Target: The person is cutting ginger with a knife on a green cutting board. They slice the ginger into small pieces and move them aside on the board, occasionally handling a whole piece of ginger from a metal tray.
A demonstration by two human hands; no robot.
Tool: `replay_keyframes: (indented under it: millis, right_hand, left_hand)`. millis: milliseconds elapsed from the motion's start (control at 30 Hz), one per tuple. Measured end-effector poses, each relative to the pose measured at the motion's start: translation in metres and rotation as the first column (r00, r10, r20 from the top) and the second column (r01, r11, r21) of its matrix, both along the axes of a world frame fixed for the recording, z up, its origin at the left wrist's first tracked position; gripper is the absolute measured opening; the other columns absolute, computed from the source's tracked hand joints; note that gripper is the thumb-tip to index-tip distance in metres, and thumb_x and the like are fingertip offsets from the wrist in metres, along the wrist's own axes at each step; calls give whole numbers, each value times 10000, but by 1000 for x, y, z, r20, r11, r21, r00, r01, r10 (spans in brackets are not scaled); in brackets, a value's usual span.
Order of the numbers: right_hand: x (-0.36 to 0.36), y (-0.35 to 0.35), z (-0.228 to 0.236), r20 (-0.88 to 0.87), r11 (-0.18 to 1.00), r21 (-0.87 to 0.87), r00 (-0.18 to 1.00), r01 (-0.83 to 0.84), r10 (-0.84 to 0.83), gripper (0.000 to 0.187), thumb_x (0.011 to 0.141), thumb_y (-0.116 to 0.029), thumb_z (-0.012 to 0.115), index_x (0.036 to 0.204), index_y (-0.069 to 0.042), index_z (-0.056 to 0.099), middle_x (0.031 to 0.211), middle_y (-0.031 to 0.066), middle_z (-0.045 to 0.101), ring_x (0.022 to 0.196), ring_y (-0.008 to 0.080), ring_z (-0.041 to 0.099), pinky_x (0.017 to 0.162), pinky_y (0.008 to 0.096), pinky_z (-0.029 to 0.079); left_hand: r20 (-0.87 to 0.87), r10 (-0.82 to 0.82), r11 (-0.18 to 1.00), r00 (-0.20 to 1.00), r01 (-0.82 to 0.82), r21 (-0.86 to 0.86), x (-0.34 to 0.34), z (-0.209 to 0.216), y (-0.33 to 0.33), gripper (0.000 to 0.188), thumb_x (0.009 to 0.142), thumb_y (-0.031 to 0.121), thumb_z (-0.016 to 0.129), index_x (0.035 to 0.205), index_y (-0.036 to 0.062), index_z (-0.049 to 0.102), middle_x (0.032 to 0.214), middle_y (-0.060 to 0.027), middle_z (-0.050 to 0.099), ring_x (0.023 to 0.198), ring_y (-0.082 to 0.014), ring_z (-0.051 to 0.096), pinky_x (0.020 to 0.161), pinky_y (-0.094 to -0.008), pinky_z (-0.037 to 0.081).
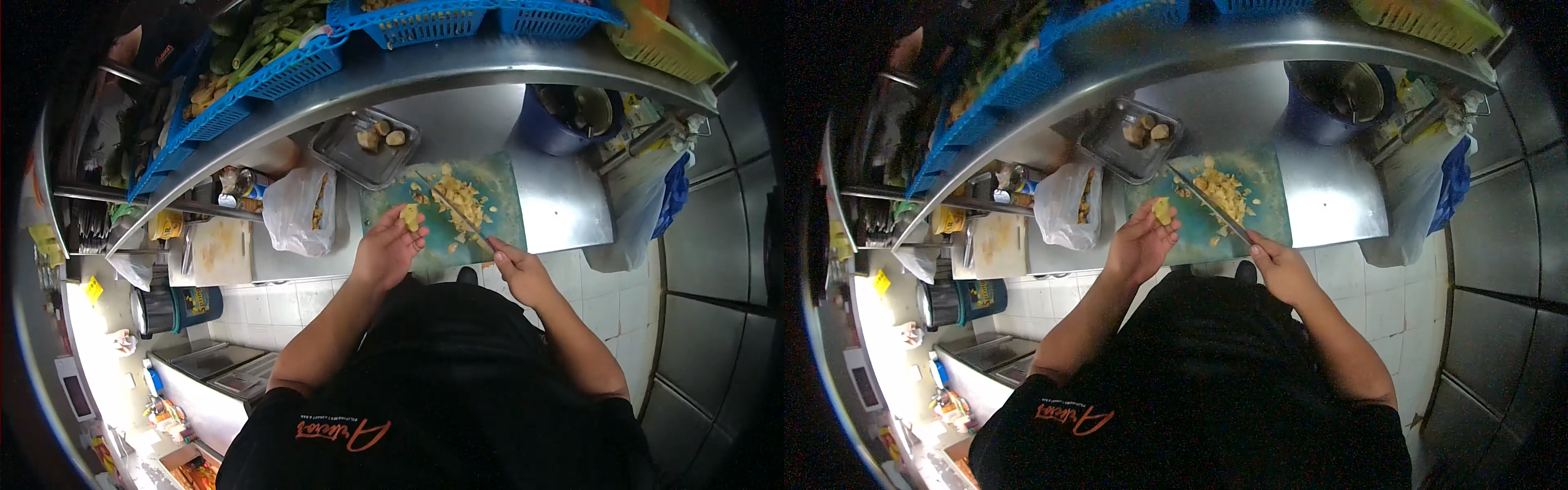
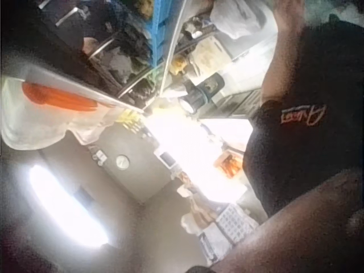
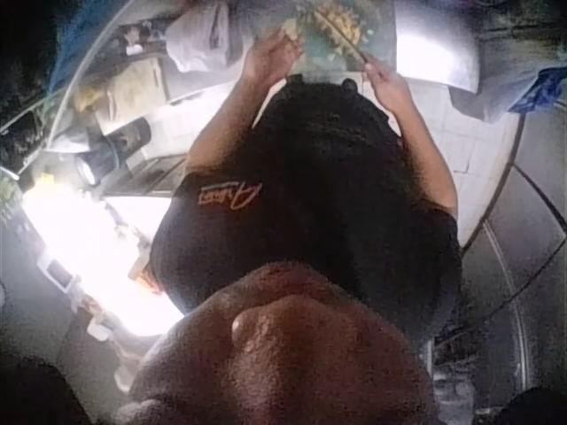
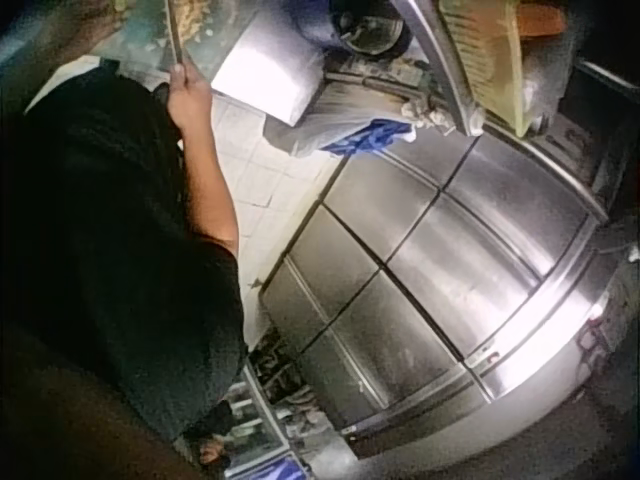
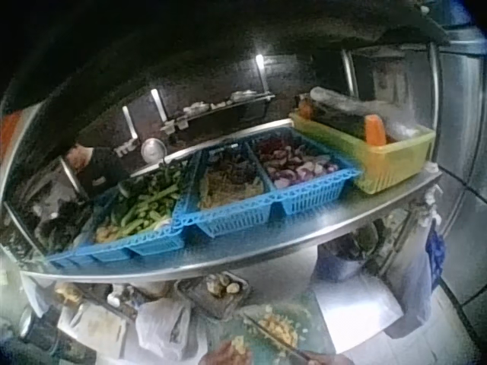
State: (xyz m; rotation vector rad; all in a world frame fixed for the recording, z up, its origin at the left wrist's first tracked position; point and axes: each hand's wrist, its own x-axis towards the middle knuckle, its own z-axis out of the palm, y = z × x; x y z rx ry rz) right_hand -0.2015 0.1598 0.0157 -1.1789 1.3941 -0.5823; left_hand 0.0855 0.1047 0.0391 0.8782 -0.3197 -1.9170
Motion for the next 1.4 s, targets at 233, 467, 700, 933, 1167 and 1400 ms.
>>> replay_keyframes:
  millis: [233,467,700,933,1167,1400]
  right_hand:
    - [34,-18,70,-217,959,-164,957,-231,194,421,1012,-343,550,1397,-179,596,1008,212,718,934,409,693,852,449,540]
    - [33,-14,41,-317,875,-386,933,-291,170,439,1005,-359,546,1405,-181,582,975,217,715,908,435,681,819,505,535]
    - [-3,-2,1,-401,965,-158,907,-208,130,446,1016,-341,565,1414,-140,582,1099,216,714,1013,391,692,905,419,535]
    - [-13,1,-6,-137,992,-121,991,-20,4,475,1025,-412,544,1418,-146,578,1235,200,690,1136,344,671,982,387,498]
    - [-29,-3,-23,-179,1000,6,984,-3,4,483,1033,-356,548,1414,-60,569,1096,182,731,994,298,702,897,364,523]
    - [-43,19,-23,-27,986,87,990,141,-140,491,1047,-331,549,1452,-54,540,738,-57,467,649,79,447,620,258,426]
  left_hand:
    - [17,-113,990,993,114,-78,-11,1,-5,257,1034,102,482,1281,71,544,1200,-121,659,1024,-266,655,906,-399,506]
    - [235,-199,970,951,226,-93,-10,-4,-2,234,1023,92,470,1223,30,573,1124,-128,668,966,-262,669,828,-378,519]
    - [141,-194,971,971,170,166,-7,-2,5,228,1057,201,495,1227,63,560,1094,-101,624,946,-238,623,796,-383,492]
    - [90,-219,975,972,221,-15,0,-1,-7,288,1059,213,503,1313,80,538,1139,-64,632,958,-208,607,812,-345,476]
    - [122,-175,979,977,187,-87,1,2,-15,357,1043,191,528,1372,53,517,1193,-100,642,928,-215,644,788,-350,501]
    - [896,435,814,-88,465,-349,31,-11,-115,331,911,231,645,1158,15,684,1034,-204,728,973,-365,701,843,-420,552]
